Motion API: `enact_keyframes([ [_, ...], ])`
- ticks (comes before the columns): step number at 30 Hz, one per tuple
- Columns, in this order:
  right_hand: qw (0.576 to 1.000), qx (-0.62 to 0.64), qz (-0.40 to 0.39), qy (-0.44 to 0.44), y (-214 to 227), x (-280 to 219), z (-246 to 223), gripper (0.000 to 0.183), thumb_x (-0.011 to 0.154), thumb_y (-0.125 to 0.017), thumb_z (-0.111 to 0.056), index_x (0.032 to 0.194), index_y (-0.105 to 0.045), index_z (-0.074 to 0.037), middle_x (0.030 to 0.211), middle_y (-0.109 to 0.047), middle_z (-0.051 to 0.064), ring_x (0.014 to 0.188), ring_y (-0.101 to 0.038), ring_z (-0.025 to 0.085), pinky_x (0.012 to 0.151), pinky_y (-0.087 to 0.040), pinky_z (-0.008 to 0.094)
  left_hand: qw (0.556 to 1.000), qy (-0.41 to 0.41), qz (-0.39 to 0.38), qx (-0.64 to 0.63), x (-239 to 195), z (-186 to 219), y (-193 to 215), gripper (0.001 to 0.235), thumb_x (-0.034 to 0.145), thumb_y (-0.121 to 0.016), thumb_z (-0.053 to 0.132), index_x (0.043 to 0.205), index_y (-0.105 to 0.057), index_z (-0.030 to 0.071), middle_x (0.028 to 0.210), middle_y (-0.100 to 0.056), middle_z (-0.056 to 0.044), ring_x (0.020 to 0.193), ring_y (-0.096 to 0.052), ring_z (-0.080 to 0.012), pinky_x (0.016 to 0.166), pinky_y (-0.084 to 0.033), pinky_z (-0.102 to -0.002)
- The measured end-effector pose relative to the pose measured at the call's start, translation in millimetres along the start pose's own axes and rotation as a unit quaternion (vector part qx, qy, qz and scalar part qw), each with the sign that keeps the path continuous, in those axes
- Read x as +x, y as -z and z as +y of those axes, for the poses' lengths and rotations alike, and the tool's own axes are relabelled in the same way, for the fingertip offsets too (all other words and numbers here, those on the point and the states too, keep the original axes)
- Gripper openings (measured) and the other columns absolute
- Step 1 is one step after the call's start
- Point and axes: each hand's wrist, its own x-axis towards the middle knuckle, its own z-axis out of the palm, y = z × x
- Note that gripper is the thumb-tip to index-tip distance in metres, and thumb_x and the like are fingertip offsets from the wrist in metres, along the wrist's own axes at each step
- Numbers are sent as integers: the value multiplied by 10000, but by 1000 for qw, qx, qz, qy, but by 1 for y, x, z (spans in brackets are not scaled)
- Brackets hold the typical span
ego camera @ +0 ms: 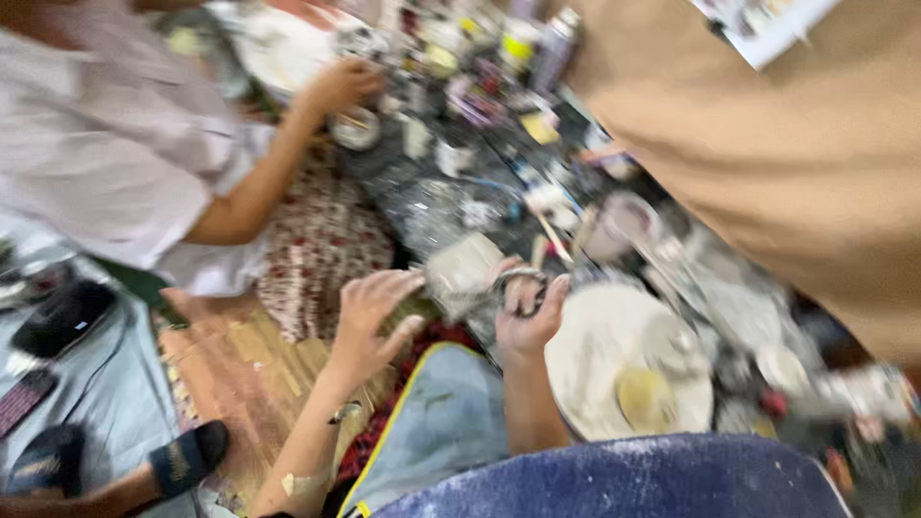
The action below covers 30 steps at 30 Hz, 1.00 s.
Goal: The person is shaping a small clay figurine on a rotating work surface. They use their hands to mold the clay and a small brush to smooth and refine the details of the figurine.
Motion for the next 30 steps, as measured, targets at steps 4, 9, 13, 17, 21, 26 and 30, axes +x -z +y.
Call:
enact_keyframes([
  [4, 987, 69, 79, -123, -20, -16, 53, 356, 1160, -447, -332, 870, -451, -124, 714, -492, 28, 678, -511, 193, 664, -432, 332, 997, 66, -41, -7, -21, -37, -7, 233, 923, -709, 244, 1113, -710, 109, 1067, -727, -51, 1068, -655, -240, 1004, -397, -394],
  [9, 957, -168, -23, -233, 18, -13, 40, 263, 1112, -492, -235, 920, -552, -66, 944, -575, 69, 915, -574, 167, 851, -491, 295, 993, 70, -96, 20, -27, -76, -18, 207, 921, -722, 247, 1084, -780, 134, 913, -731, -22, 861, -646, -209, 843, -401, -384],
  [13, 934, -135, 28, -330, 36, -17, 8, 224, 1083, -504, -223, 992, -607, -46, 1036, -629, 67, 884, -575, 131, 783, -477, 270, 987, 85, -122, 61, -16, -77, -37, 185, 902, -725, 251, 1051, -791, 163, 851, -724, -26, 821, -633, -222, 858, -408, -400],
  [17, 938, -192, 41, -285, 43, -20, -33, 252, 1084, -519, -257, 1002, -617, -40, 1052, -648, 80, 815, -573, 116, 754, -466, 269, 993, 43, -109, 31, -4, -65, -69, 172, 889, -726, 221, 1032, -770, 137, 897, -737, -28, 836, -631, -227, 860, -411, -404],
  [21, 930, -235, 103, -264, 58, -27, -93, 294, 1036, -508, -341, 931, -573, -75, 971, -654, 103, 622, -540, 140, 541, -383, 260, 992, 16, -128, -12, 14, -53, -116, 137, 898, -745, 207, 1015, -767, 139, 877, -724, -44, 872, -655, -232, 868, -429, -408],
  [26, 957, -267, 73, -89, 78, -57, -164, 433, 1146, -492, -400, 832, -497, -103, 835, -568, 104, 687, -494, 156, 726, -418, 286, 983, -29, -155, -92, 49, -6, -186, 155, 924, -744, 224, 1047, -757, 131, 946, -738, -51, 900, -658, -258, 865, -428, -415],
  [30, 909, -389, 146, 25, 97, -108, -224, 559, 1113, -486, -452, 745, -514, -32, 737, -471, 35, 674, -489, 167, 634, -387, 277, 972, -96, -187, -108, 48, 44, -218, 235, 939, -737, 254, 1161, -741, 177, 1126, -738, -7, 1095, -635, -246, 974, -415, -464],
])
